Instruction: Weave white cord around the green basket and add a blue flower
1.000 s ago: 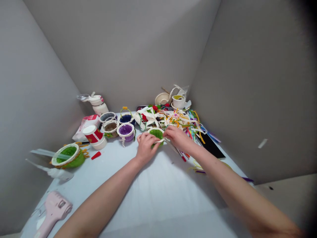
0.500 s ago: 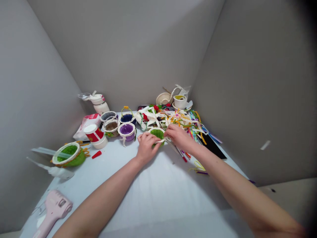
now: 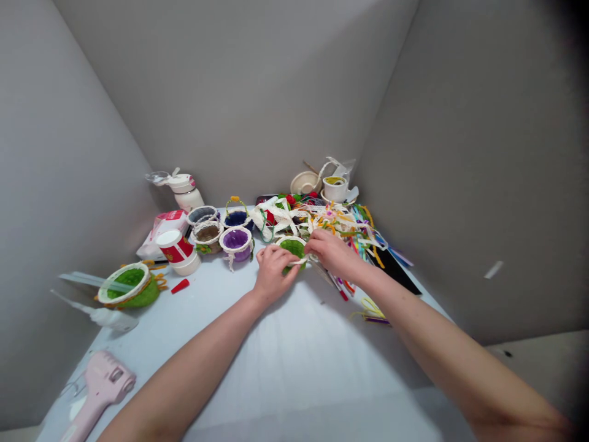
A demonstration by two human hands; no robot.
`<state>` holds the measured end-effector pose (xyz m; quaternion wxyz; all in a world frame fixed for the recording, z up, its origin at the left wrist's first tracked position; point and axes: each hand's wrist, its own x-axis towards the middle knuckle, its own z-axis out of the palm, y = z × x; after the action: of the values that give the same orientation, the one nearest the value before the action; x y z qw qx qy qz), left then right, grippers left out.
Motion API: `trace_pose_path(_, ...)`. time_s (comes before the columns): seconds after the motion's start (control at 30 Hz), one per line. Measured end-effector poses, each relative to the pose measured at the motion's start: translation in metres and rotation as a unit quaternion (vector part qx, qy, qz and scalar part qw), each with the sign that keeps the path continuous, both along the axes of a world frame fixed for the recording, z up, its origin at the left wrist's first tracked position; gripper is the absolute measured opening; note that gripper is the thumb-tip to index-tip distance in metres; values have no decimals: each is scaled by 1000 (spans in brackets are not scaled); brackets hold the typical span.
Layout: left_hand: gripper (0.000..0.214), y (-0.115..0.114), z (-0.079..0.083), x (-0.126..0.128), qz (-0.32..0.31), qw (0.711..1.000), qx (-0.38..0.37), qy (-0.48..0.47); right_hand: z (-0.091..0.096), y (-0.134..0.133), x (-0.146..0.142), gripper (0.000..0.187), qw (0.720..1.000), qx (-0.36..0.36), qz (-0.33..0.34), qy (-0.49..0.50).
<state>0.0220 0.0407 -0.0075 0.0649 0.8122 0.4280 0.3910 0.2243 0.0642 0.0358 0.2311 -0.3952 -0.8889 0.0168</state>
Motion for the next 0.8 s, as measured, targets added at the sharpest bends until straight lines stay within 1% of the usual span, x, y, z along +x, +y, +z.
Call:
trace_pose_path(0.23, 10, 0, 1, 0, -2, 1000, 5, 7, 5, -2, -2, 24, 1000, -2, 5, -22)
trace_pose_path(0.37, 10, 1, 1, -1, -4, 1000, 3, 7, 9, -1, -3, 24, 999, -8, 26, -22)
trace_pose_path(0.47, 10, 1, 1, -1, -6, 1000, -1, 15, 9, 5, -3, 25, 998, -21, 54, -9)
trace_pose_path(0.63, 13, 1, 1, -1, -4, 1000, -6, 24, 5, 21, -1, 26, 994, -32, 101, -3)
trace_pose_path(0.8, 12, 1, 1, 0, -9, 1000, -5, 28, 4, 30, -1, 24, 992, -46, 120, -19)
